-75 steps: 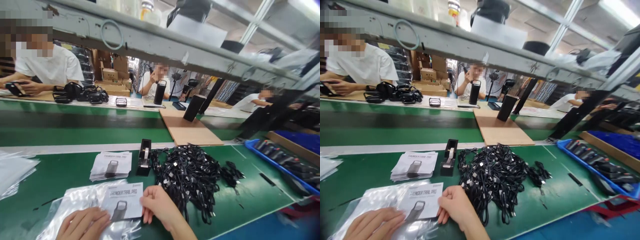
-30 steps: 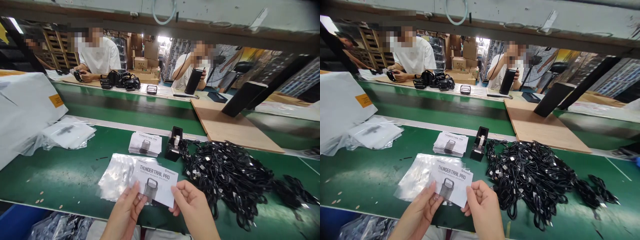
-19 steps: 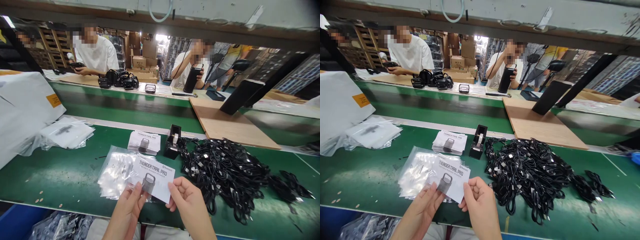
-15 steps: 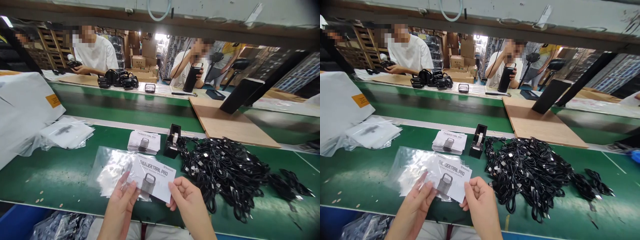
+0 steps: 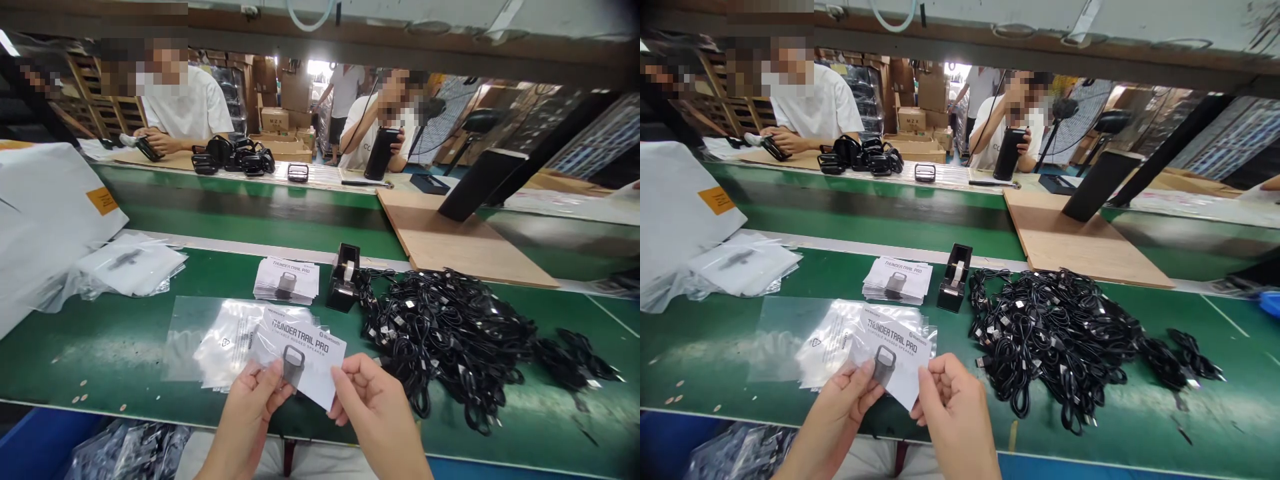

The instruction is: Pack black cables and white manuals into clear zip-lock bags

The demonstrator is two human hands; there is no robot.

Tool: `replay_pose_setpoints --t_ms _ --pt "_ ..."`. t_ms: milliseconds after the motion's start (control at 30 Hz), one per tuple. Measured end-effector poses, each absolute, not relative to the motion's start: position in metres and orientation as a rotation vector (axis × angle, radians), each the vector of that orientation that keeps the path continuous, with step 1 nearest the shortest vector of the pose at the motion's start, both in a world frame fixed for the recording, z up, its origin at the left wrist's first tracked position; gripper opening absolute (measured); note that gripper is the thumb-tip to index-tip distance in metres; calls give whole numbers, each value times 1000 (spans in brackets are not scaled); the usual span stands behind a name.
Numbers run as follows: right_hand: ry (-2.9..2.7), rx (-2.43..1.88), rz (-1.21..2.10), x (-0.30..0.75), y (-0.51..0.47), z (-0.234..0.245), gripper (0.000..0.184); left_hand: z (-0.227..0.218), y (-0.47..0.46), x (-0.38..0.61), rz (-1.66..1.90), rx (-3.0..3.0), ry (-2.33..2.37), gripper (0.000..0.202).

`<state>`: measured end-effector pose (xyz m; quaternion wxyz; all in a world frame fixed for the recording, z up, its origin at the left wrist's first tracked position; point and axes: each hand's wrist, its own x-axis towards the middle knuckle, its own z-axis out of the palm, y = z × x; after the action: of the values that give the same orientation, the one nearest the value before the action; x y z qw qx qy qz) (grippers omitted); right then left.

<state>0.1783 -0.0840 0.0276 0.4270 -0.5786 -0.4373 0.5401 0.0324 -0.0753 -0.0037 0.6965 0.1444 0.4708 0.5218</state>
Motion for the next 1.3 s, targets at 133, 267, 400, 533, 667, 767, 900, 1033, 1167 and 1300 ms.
replay_pose_setpoints --t_ms 133,267,400,533,667,767,900,1033,1167,1300 --pt "-1060 -1418 1491 175 -81 23 38 -3 -73 29 1279 360 1055 45" --pt "-1076 -1420 1475 168 -85 22 37 0 -65 26 1380 335 1132 45" --pt "-1000 -1370 1482 163 -86 22 37 -1 -62 30 1257 335 1092 32" --pt "-910 -1335 1395 162 -83 19 35 -3 -67 37 1173 365 997 26" --pt "-836 -1320 1376 164 -79 11 34 -4 -65 31 1369 321 1049 32" --pt "-744 -1309 1423 164 -78 7 35 -8 -60 24 1406 335 1127 35" --pt "-707 -1289 1436 163 -76 4 35 -13 -61 24 1328 385 1177 40" --pt "-748 -1287 1444 163 -76 1 34 -15 -64 26 1273 424 1201 41" --pt "-715 -1145 1417 159 -76 1 39 -12 -65 27 1252 489 1205 44" --pt "-584 -1028 1460 147 -74 3 84 -8 -64 35 1266 576 1208 56"
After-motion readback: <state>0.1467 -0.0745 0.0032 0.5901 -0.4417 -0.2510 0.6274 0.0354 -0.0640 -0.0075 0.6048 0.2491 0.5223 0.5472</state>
